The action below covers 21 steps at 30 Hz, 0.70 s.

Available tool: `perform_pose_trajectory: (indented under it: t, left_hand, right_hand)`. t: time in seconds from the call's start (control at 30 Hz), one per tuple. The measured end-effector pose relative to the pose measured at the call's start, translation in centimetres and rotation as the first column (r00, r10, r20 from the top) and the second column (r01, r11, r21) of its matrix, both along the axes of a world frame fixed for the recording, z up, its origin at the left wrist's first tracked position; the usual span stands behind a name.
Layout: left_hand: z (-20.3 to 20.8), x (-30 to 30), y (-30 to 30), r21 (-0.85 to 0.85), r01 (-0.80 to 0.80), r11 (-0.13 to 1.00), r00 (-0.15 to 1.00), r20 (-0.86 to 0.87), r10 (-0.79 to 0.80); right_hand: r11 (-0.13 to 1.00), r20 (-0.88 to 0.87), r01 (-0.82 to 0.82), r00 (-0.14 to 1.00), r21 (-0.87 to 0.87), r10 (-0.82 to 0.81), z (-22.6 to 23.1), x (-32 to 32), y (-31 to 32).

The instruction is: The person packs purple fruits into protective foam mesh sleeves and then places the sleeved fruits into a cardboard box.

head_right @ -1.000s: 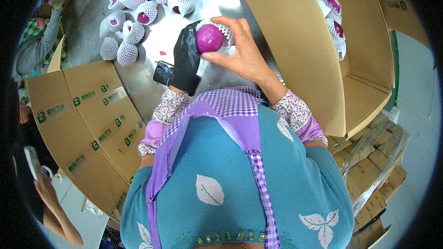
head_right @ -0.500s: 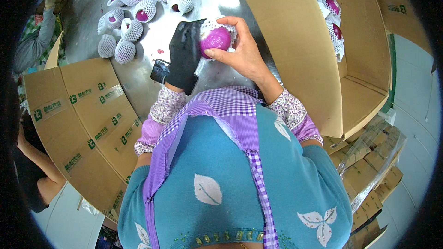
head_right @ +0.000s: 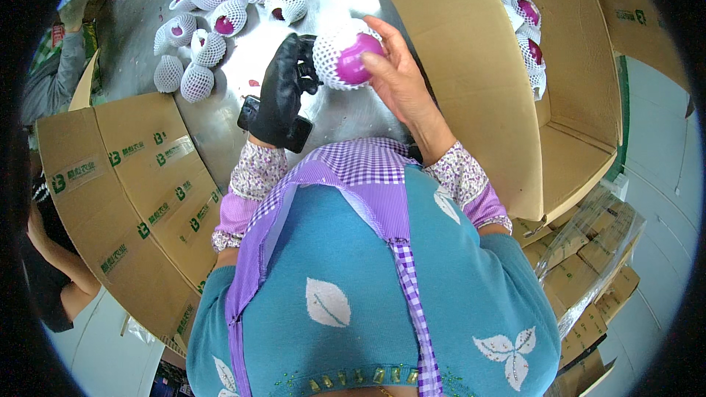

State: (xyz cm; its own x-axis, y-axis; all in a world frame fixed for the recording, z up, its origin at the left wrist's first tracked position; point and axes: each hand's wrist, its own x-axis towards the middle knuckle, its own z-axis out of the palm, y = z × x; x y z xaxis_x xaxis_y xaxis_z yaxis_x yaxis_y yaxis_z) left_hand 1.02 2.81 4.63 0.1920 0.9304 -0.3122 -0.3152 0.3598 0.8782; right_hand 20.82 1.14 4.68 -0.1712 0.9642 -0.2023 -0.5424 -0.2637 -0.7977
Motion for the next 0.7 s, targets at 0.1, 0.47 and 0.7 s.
perform_pose_trajectory:
  t: [0.1,0.47,0.7]
  left_hand:
    - [-0.7,1.2,-0.6,0.176,0.065,0.982,0.978,-0.209,-0.027]
    - [-3.1,-0.5,-0.6,-0.210,0.110,0.972,0.858,0.513,0.014]
    - [-3.0,-0.7,-0.4,-0.311,0.120,0.943,0.783,0.613,0.102]
  right_hand:
    - [0.952,0.535,-0.087,0.840,0.292,-0.087,0.7,-0.3,0.2]
    - [0.986,0.315,-0.007,0.948,0.169,-0.047,1.7,-0.2,0.6]
    - [0.999,0.086,-0.022,0.996,0.036,0.018,1.6,0.1,0.8]
